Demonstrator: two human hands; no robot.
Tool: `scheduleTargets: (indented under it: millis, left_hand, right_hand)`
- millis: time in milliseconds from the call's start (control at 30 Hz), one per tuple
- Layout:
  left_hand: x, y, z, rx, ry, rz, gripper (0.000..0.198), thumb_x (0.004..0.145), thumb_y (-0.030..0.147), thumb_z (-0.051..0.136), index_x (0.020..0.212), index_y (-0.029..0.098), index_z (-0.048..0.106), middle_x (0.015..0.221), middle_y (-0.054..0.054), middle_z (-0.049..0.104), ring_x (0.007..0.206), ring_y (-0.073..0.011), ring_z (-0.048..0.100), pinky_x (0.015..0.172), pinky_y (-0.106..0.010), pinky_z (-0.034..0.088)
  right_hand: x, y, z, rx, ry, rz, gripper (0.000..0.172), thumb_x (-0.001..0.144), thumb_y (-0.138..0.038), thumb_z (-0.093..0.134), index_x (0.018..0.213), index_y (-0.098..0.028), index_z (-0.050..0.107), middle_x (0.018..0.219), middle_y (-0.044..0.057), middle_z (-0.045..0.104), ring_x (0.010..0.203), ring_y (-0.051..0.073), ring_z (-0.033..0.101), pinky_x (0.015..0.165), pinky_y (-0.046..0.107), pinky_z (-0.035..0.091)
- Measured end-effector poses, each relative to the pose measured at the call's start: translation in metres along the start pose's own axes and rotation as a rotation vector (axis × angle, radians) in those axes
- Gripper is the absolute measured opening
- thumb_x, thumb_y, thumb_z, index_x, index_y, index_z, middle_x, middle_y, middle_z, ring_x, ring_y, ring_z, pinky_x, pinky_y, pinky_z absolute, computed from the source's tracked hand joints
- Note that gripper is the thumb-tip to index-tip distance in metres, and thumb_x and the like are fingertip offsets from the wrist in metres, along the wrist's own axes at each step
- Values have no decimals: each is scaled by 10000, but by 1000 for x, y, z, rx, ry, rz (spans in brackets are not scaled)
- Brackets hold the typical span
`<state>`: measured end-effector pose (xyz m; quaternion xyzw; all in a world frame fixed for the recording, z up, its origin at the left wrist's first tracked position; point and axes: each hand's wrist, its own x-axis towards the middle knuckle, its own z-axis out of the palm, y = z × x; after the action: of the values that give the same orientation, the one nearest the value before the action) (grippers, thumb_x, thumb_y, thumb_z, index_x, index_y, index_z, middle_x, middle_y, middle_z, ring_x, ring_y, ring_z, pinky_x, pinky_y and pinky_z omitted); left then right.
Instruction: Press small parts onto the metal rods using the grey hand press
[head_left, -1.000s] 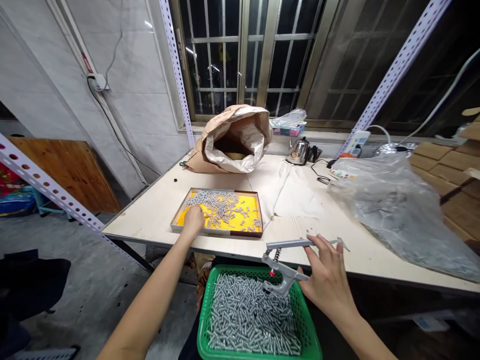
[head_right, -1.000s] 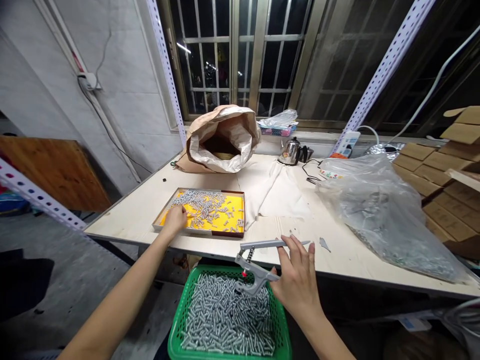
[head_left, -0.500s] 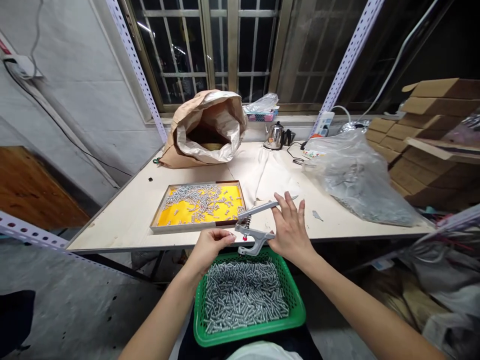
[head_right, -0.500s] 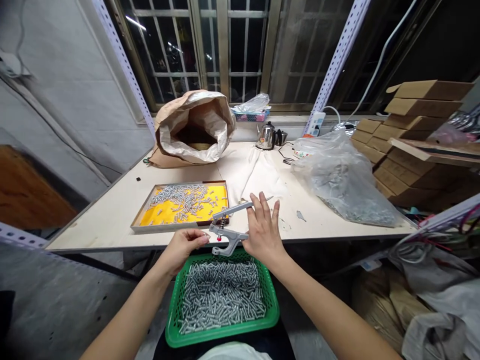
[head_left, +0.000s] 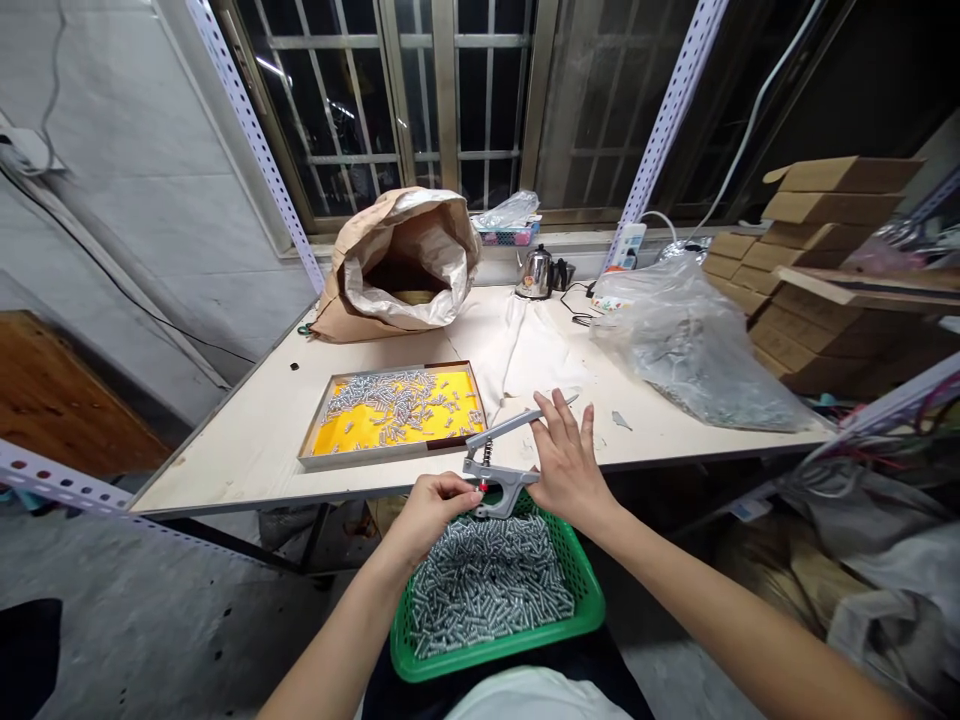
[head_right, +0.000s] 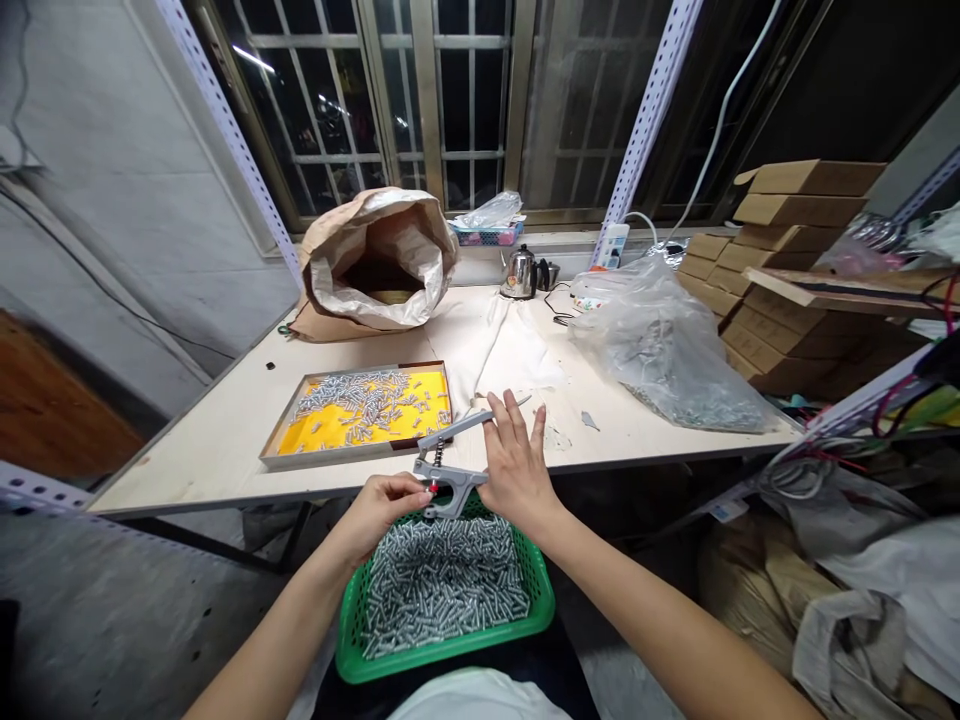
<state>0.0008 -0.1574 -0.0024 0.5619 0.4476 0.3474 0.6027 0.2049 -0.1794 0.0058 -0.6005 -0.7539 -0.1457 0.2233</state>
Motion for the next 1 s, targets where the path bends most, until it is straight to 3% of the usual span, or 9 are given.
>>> scheduleTargets:
  millis: [133, 300, 467, 767, 1000]
  left_hand:
    - [-1, -5, 3, -93, 65, -5, 229, 532, 352, 806, 591, 146, 727, 649, -33, 615, 672, -156, 530, 688, -286, 394]
    - [-5, -4, 7, -123, 28, -9, 197, 559, 328, 795, 582, 148, 719, 662, -27, 614, 682, -152, 530, 704, -285, 393]
    - [-9, 3, 4, 75, -5, 53, 163, 591, 311, 746, 558, 154, 713, 639, -38, 595, 667, -167, 519, 669, -288, 381]
    - [-8, 5, -2, 298, -74, 30, 128, 620, 264, 678, 544, 162, 694, 656, -38, 603, 713, -189, 532, 695, -296, 372]
    - [-7, -2, -5, 140, -63, 76, 101, 632, 258, 692, 591, 168, 713, 699, -45, 604, 720, -185, 545, 689, -291, 391]
  right_hand:
    - [-2, -2, 0, 14, 1, 40, 616, 670, -187, 517, 1259, -37, 416, 1515, 195, 172, 1421, 319, -17, 1099, 636, -41]
    - [-2, -4, -1, 33, 10, 67, 643, 612, -143, 504, 1242, -47, 416, 1528, 198, 117, 1420, 324, -37, 1086, 654, -19]
    - [-3, -7, -2, 18, -28, 68, 649, 590, -122, 487, 1230, -33, 429, 1525, 200, 125, 1420, 317, -41, 1092, 642, -35]
    - [-2, -11, 1, 3, -44, 17, 676, 576, -124, 496, 1242, -32, 420, 1533, 188, 107, 1422, 308, -32, 1095, 628, -71]
    - [1, -12, -1, 32, -10, 25, 660, 605, -129, 476, 1256, -55, 399, 1520, 181, 171, 1420, 318, 27, 1098, 636, -42]
